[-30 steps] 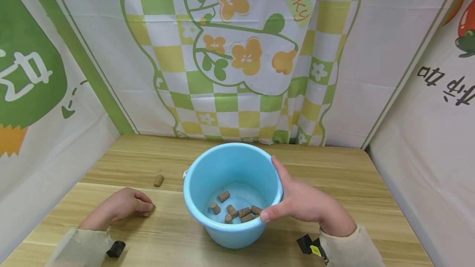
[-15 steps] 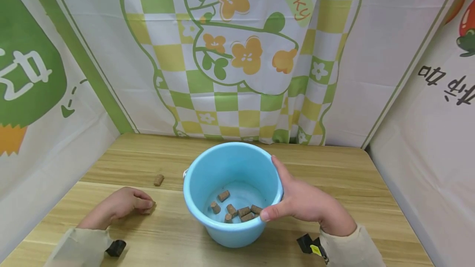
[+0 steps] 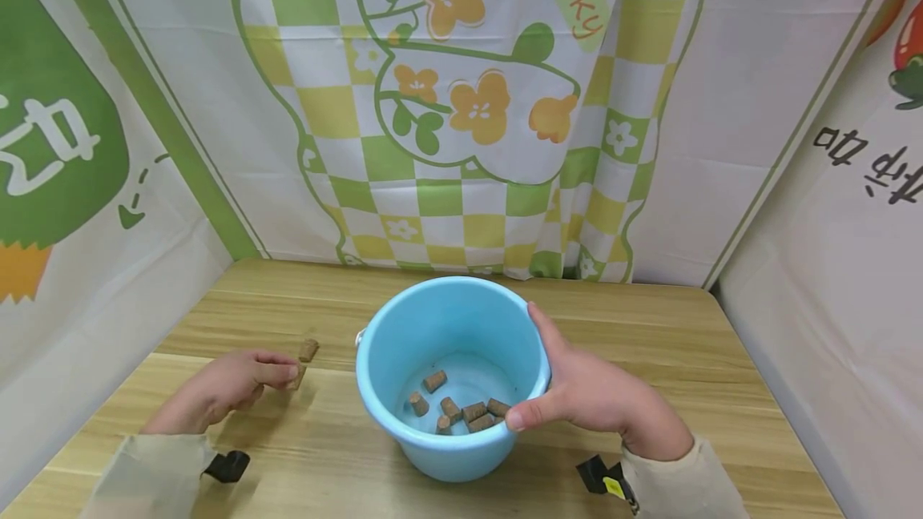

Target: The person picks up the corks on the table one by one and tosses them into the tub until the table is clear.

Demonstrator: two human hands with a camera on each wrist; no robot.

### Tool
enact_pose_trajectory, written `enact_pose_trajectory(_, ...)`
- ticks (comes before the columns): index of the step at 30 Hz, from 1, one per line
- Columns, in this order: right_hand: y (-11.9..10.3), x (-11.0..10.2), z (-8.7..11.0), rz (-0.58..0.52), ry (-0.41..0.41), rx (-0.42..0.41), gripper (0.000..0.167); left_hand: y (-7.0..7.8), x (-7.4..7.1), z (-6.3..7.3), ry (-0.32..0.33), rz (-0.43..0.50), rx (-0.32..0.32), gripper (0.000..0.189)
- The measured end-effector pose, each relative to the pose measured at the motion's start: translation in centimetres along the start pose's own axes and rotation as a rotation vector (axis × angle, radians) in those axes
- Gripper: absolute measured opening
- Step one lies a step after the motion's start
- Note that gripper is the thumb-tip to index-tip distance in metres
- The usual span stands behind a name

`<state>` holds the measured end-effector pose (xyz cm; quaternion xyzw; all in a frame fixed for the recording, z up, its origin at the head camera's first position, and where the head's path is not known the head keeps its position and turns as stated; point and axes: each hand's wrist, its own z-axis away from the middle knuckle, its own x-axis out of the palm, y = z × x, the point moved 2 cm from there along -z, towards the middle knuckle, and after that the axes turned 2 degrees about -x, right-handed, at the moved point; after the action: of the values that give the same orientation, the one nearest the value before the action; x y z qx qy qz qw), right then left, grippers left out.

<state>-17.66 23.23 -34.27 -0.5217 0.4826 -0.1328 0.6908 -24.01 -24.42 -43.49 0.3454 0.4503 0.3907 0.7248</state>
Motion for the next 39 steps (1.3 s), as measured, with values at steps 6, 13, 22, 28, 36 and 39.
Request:
enact_pose_trajectory(6,0.1,0.0,0.0,-0.014,-0.005,-0.003,0.131,1.2,0.0,-0.3,-0.026,0.068,0.026,0.048)
enact_pose_trajectory(13,0.1,0.0,0.0,-0.037,-0.011,-0.013,0.131,3.0,0.4,0.2,-0.107,0.183,0.135,0.044)
enact_pose_trajectory(22,0.0,0.1,0.0,-0.024,-0.003,-0.024,0.131,6.3,0.9,1.9,-0.147,0.24,0.225,0.04)
enact_pose_trajectory(28,0.1,0.1,0.0,-0.032,-0.009,-0.022,0.131,8.5,1.8,2.9,-0.124,0.213,0.286,0.044)
enact_pose_trajectory(36,-0.1,0.1,0.0,-0.027,-0.008,-0.013,0.131,10.9,2.8,3.6,-0.069,0.155,0.346,0.042)
enact_pose_trajectory(39,-0.1,0.0,0.0,-0.027,-0.009,-0.009,0.131,11.6,3.2,4.1,-0.044,0.126,0.36,0.04)
